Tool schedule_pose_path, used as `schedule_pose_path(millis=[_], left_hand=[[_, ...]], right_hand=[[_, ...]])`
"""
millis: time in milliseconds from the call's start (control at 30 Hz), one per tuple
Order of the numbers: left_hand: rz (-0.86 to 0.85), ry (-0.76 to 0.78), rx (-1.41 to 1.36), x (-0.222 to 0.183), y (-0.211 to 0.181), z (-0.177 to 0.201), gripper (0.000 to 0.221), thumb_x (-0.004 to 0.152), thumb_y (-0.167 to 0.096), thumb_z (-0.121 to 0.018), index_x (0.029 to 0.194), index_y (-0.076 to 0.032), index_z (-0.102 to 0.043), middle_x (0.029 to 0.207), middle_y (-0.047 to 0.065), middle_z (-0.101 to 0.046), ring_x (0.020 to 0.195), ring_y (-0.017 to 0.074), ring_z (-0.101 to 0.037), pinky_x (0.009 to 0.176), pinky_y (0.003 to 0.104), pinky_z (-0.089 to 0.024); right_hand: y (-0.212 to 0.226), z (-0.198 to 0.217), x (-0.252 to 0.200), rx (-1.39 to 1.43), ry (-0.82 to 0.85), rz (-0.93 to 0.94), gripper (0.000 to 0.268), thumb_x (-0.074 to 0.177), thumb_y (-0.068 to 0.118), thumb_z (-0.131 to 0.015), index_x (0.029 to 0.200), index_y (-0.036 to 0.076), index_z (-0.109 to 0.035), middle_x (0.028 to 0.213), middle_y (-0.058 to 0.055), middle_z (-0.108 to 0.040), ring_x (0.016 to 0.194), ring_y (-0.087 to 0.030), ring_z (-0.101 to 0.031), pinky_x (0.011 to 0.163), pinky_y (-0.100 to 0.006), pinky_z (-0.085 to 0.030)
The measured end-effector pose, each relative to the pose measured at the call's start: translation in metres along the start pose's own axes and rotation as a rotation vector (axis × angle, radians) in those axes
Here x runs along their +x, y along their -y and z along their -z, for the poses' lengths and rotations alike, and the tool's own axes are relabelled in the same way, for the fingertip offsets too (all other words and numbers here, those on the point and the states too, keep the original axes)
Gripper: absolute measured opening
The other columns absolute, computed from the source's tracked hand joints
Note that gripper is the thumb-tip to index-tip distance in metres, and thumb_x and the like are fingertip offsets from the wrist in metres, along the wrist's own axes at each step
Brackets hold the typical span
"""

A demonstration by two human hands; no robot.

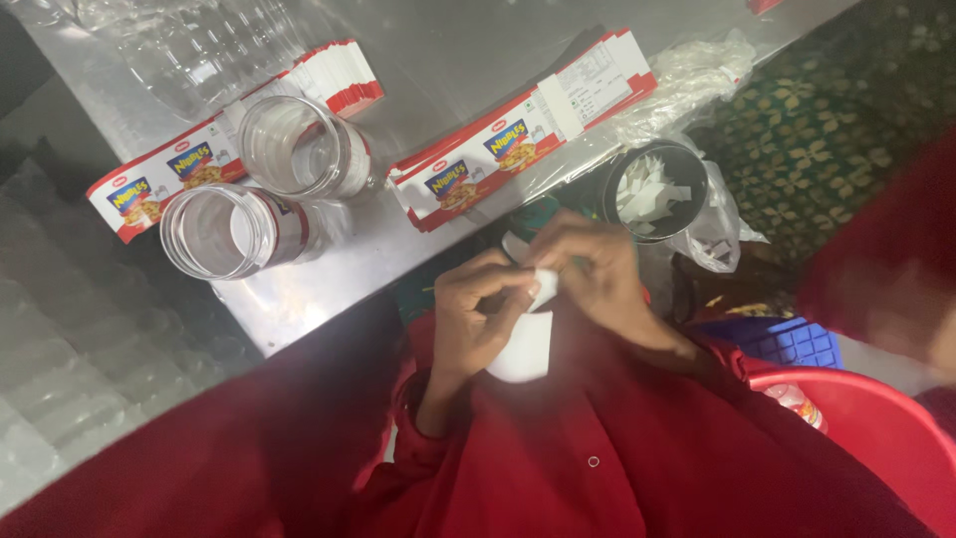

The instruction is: The person labels plastic bottles by hand. They peel a label from a backing strip, wrap it around the center of an empty plastic jar, and press it firmly before placing the bottle into a bin.

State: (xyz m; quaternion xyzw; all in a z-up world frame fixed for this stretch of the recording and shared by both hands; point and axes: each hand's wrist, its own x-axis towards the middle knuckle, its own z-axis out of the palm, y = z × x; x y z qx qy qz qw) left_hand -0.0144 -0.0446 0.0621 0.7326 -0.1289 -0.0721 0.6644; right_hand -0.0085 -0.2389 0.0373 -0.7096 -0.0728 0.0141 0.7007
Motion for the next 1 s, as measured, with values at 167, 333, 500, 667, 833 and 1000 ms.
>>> schedule_pose_path(millis=[167, 333, 500, 667, 833, 1000], left_hand=[[0.071, -0.009, -0.054, -0.002, 0.005, 0.001, 0.003, 0.088, -0.004, -0.075, 0.090, -0.002, -0.074, 0.073, 0.001, -0.057, 0.060, 0.0062, -0.045, 0.054, 0.025, -0.031], [0.137, -0.084, -0.017, -0.004, 0.011, 0.002, 0.007, 0.088, -0.006, -0.077, 0.091, -0.002, -0.073, 0.071, -0.001, -0.049, 0.060, 0.0054, -0.037, 0.055, 0.026, -0.026], [0.075, -0.036, -0.029, 0.005, 0.012, -0.007, 0.008, 0.090, -0.005, -0.073, 0.097, -0.001, -0.071, 0.078, 0.001, -0.056, 0.063, 0.0064, -0.042, 0.055, 0.026, -0.031], [0.026, 0.033, 0.000, 0.006, 0.011, -0.005, 0.003, 0.093, -0.004, -0.071, 0.094, -0.001, -0.071, 0.078, 0.002, -0.055, 0.067, 0.0081, -0.048, 0.060, 0.027, -0.037], [0.022, 0.062, -0.028, 0.000, 0.010, -0.005, 0.006, 0.092, -0.003, -0.072, 0.090, 0.000, -0.068, 0.075, 0.002, -0.049, 0.065, 0.0093, -0.043, 0.060, 0.028, -0.033], [0.037, 0.018, -0.027, 0.005, 0.012, -0.005, 0.007, 0.091, -0.003, -0.073, 0.090, 0.001, -0.068, 0.074, 0.003, -0.050, 0.064, 0.0095, -0.043, 0.057, 0.028, -0.032]], right_hand=[[-0.026, 0.070, 0.008, 0.355, -0.364, 0.130, 0.024, 0.107, 0.011, -0.068, 0.089, -0.004, -0.065, 0.086, -0.012, -0.065, 0.075, -0.016, -0.056, 0.075, -0.029, -0.050], [-0.006, 0.093, 0.001, -0.004, -0.418, 0.122, 0.032, 0.111, 0.025, -0.068, 0.096, -0.004, -0.068, 0.095, -0.013, -0.070, 0.079, -0.016, -0.064, 0.076, -0.027, -0.052], [0.028, 0.039, -0.006, -0.446, -0.065, 0.273, 0.039, 0.072, 0.024, -0.092, 0.099, 0.004, -0.073, 0.104, -0.008, -0.072, 0.102, -0.022, -0.069, 0.089, -0.033, -0.054], [0.025, -0.001, 0.000, -0.525, -0.020, 0.286, 0.013, 0.084, 0.007, -0.083, 0.096, 0.008, -0.079, 0.098, -0.004, -0.075, 0.091, -0.019, -0.070, 0.078, -0.031, -0.055], [0.013, 0.027, 0.007, -0.070, -0.096, -0.059, 0.011, 0.099, 0.009, -0.068, 0.092, 0.001, -0.071, 0.094, -0.008, -0.070, 0.083, -0.011, -0.067, 0.072, -0.028, -0.054], [0.031, 0.038, 0.012, -0.137, -0.110, 0.150, 0.011, 0.093, 0.010, -0.077, 0.095, 0.000, -0.071, 0.093, -0.009, -0.070, 0.088, -0.014, -0.067, 0.078, -0.029, -0.054]])
